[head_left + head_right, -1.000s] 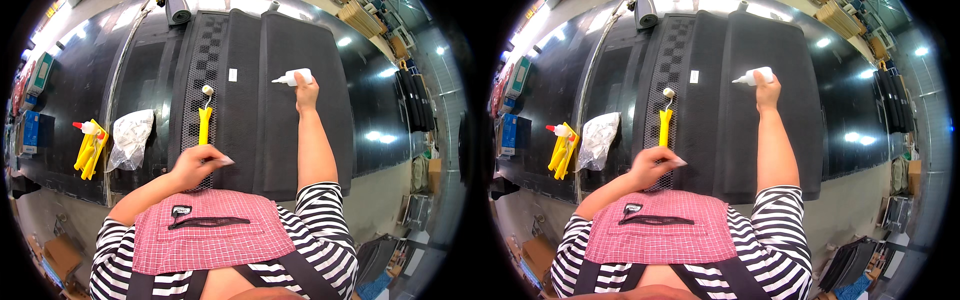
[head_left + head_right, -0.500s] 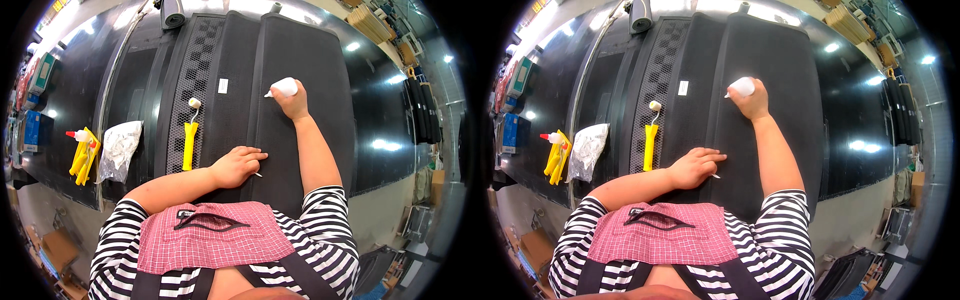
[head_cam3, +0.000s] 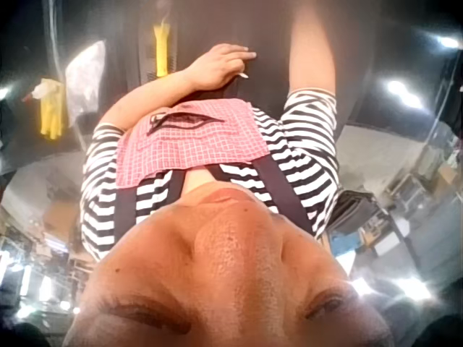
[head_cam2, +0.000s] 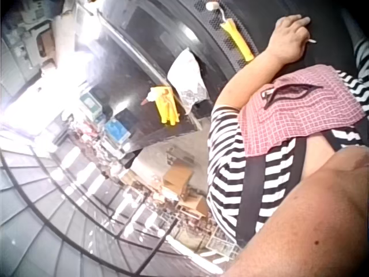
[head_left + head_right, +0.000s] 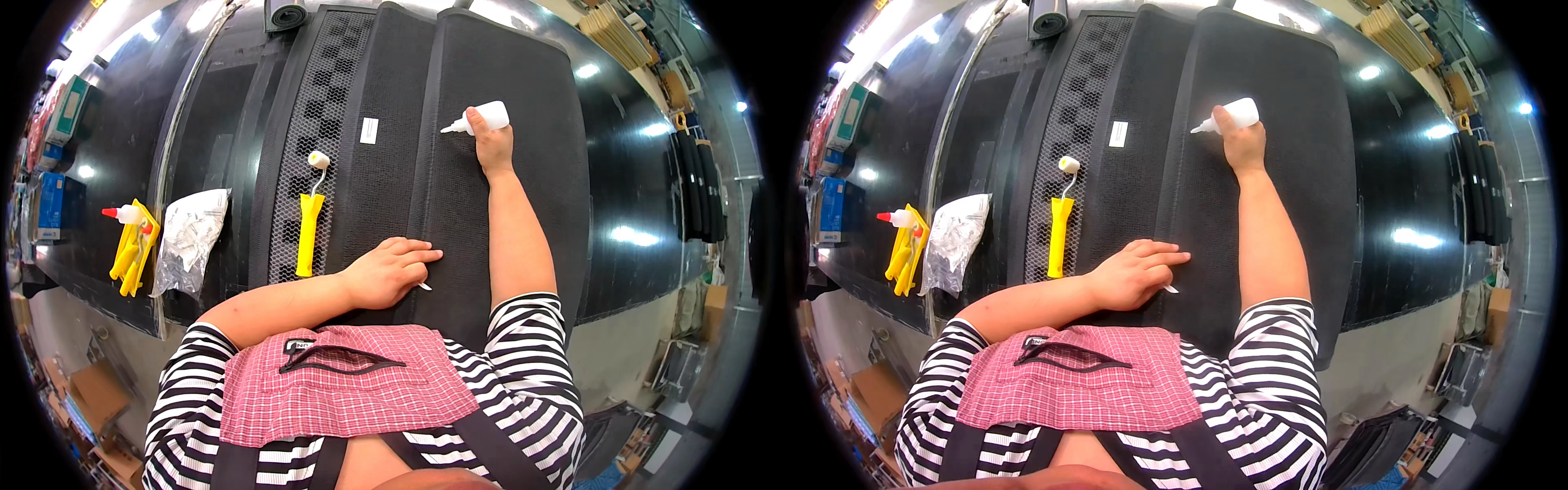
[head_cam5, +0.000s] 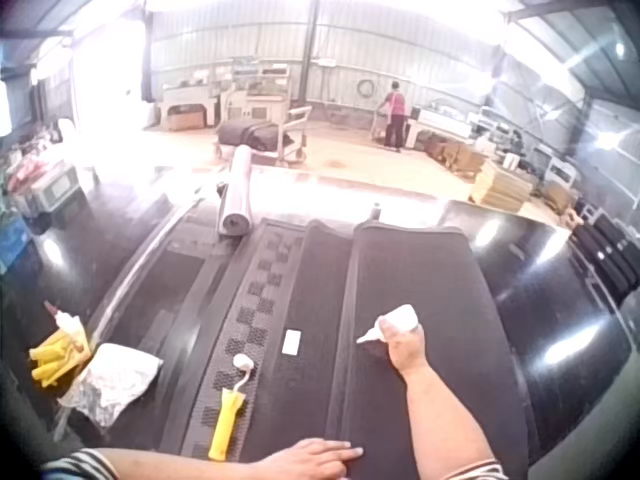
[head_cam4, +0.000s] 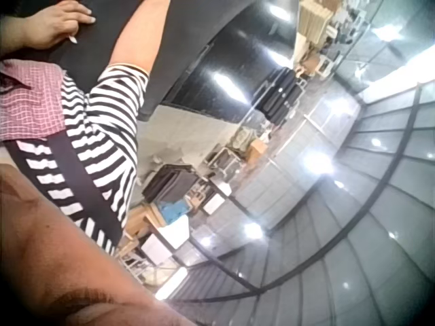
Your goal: The person applies glue to the back of a black mat using a squeeze bottle and smooths it with a yellow roller. They then place a white label on the mat and press it down. The person folds the mat and stacks it with others, then repeats the process on a second mat.
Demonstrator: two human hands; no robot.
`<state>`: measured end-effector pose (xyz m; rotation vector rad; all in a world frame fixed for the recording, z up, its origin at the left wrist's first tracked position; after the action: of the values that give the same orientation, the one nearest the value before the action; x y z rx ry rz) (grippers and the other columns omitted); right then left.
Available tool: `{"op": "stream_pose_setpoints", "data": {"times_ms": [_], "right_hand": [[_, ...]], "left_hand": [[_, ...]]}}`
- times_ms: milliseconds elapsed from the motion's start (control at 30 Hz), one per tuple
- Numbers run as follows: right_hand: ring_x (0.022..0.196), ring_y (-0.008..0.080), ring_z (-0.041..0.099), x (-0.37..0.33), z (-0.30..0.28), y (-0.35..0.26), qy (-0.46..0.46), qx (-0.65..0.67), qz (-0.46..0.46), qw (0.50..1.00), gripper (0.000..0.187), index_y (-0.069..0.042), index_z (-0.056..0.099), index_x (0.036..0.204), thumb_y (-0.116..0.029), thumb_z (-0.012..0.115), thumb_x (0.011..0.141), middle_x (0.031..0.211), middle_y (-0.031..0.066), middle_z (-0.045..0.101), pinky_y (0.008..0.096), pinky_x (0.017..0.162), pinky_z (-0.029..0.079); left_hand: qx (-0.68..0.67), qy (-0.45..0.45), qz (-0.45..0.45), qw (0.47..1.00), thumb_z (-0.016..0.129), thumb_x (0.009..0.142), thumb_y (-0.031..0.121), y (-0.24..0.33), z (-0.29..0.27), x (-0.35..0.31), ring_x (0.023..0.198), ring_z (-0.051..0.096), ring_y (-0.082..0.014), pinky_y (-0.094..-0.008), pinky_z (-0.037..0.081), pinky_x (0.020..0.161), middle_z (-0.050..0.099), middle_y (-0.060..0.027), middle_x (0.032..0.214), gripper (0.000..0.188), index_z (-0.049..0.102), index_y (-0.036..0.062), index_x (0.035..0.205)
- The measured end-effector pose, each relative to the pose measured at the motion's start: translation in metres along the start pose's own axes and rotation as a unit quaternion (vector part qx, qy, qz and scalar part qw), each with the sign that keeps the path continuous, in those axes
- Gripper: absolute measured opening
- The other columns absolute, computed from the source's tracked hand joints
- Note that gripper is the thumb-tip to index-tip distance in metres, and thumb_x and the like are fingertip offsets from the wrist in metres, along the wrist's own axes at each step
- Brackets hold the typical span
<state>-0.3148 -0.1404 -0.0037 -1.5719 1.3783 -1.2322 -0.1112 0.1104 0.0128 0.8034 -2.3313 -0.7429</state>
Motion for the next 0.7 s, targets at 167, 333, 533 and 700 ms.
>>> {"op": "stream_pose_setpoints", "data": {"times_ms": [167,333,533,700], "right_hand": [[0.087,0.0264,0.073,-0.001,0.0,0.004,0.016,-0.004,-0.005,1.0,0.039,-0.002,0.075,0.096,-0.041,0.073,0.09,0.091,0.0115,0.077,0.0373,0.08,0.053],[0.083,0.0257,0.073,-0.004,-0.003,0.006,-0.004,-0.027,-0.074,0.997,0.037,-0.002,0.075,0.095,-0.038,0.074,0.089,0.09,0.011,0.077,0.0367,0.077,0.054],[0.082,0.0229,0.073,-0.014,-0.004,0.002,-0.013,0.012,-0.02,1.0,0.035,-0.001,0.074,0.092,-0.036,0.073,0.089,0.087,0.0105,0.076,0.036,0.075,0.054],[0.08,0.0215,0.072,-0.023,-0.008,0.0,-0.025,0.014,-0.019,0.999,0.035,-0.001,0.074,0.091,-0.035,0.073,0.089,0.084,0.0093,0.075,0.0356,0.075,0.054]], "left_hand": [[-0.001,-0.001,0.0,1.0,0.069,0.086,0.008,0.001,-0.001,0.0,0.136,0.052,-0.0318,-0.0473,0.04,0.112,0.06,-0.0119,0.143,0.008,0.062,0.0083,0.09],[-0.011,0.008,0.005,1.0,0.07,0.086,0.008,-0.001,0.0,-0.001,0.136,0.052,-0.032,-0.0473,0.04,0.112,0.06,-0.0123,0.143,0.009,0.062,0.0084,0.09],[-0.011,0.005,0.003,1.0,0.07,0.085,0.007,-0.002,0.001,-0.002,0.136,0.052,-0.0319,-0.0477,0.041,0.111,0.06,-0.0123,0.143,0.009,0.062,0.0084,0.09],[-0.011,0.001,0.002,1.0,0.069,0.085,0.007,-0.001,0.0,-0.001,0.136,0.052,-0.0318,-0.0477,0.041,0.11,0.06,-0.012,0.144,0.009,0.062,0.0084,0.09]]}}
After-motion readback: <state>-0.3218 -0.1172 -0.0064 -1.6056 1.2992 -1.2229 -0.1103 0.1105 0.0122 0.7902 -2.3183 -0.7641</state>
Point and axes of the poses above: each hand's wrist, its own x-axis towards the middle knuckle, its own z-axis out of the palm, y = z × x, the point moved 2 cm from there along x, towards the middle knuckle
